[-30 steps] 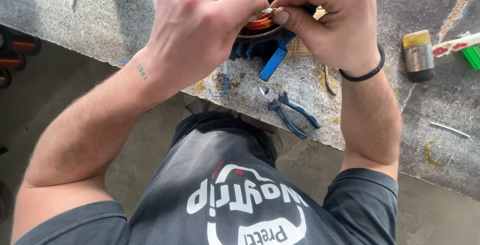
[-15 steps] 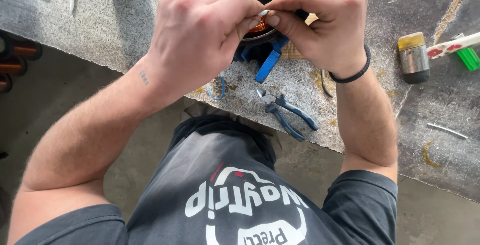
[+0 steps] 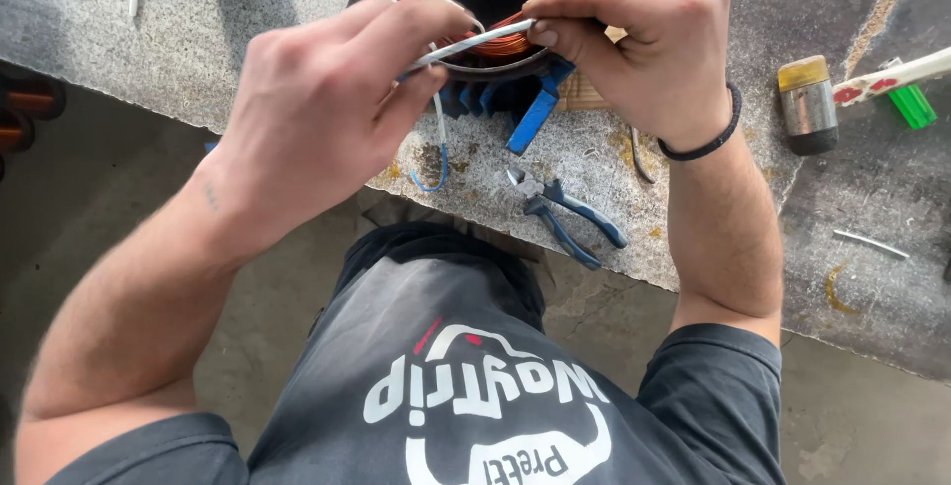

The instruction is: The person threads white insulating sleeves and wires through the slots of a blue electric motor stator, pulling each wire through by hand and routing it around the copper windings. They gather loose wire ends into a cardboard tube and continue threading and pulling wires through the stator slots.

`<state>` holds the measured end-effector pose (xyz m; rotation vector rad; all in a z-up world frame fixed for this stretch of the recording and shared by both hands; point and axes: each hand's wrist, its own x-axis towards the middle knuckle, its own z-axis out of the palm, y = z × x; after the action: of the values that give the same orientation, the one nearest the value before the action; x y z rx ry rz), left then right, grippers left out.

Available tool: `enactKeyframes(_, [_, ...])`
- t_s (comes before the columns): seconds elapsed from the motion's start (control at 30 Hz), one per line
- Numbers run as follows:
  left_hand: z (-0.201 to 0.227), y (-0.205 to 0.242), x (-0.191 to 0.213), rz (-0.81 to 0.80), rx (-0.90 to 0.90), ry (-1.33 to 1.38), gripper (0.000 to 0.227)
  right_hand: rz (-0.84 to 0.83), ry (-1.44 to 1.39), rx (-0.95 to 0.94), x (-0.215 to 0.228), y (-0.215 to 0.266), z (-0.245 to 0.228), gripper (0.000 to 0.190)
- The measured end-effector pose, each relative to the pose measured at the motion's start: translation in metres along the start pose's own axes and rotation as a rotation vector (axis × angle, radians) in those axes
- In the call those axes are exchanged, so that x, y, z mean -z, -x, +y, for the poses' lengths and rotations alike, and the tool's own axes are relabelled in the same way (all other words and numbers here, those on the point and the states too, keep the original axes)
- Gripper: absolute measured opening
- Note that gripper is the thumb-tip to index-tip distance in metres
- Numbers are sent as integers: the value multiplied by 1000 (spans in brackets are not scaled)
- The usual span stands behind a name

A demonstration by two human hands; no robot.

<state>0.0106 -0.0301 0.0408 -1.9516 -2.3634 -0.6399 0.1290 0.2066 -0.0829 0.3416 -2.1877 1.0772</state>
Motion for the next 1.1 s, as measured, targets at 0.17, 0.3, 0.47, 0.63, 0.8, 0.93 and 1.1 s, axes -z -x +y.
enactKeyframes(0.17, [-9,74,13,-170,454,285,29,74,80,-78,0,3,-46,20])
enactKeyframes(0.3, [-14,112,18,-150,520,469,25,-9,-199,-263,-36,17,-122,17])
enactKeyframes(0.47, [-11,108,24,-172,474,422,16,-35,-1120,-773,-132,12,-138,35])
enactKeyframes(0.63, [-13,111,25,-197,526,312,12,421,-1265,-727,-174,14,-121,43])
enactKeyframes(0.8, [-20,114,32,-175,407,254,11,565,-1361,-792,-183,5,-128,41])
enactKeyframes(0.93, [-20,113,36,-189,404,221,11,673,-1346,-807,-198,2,-128,41])
enactKeyframes(1.1, [-23,113,37,-184,335,194,11,907,-1410,-737,-215,0,-122,37])
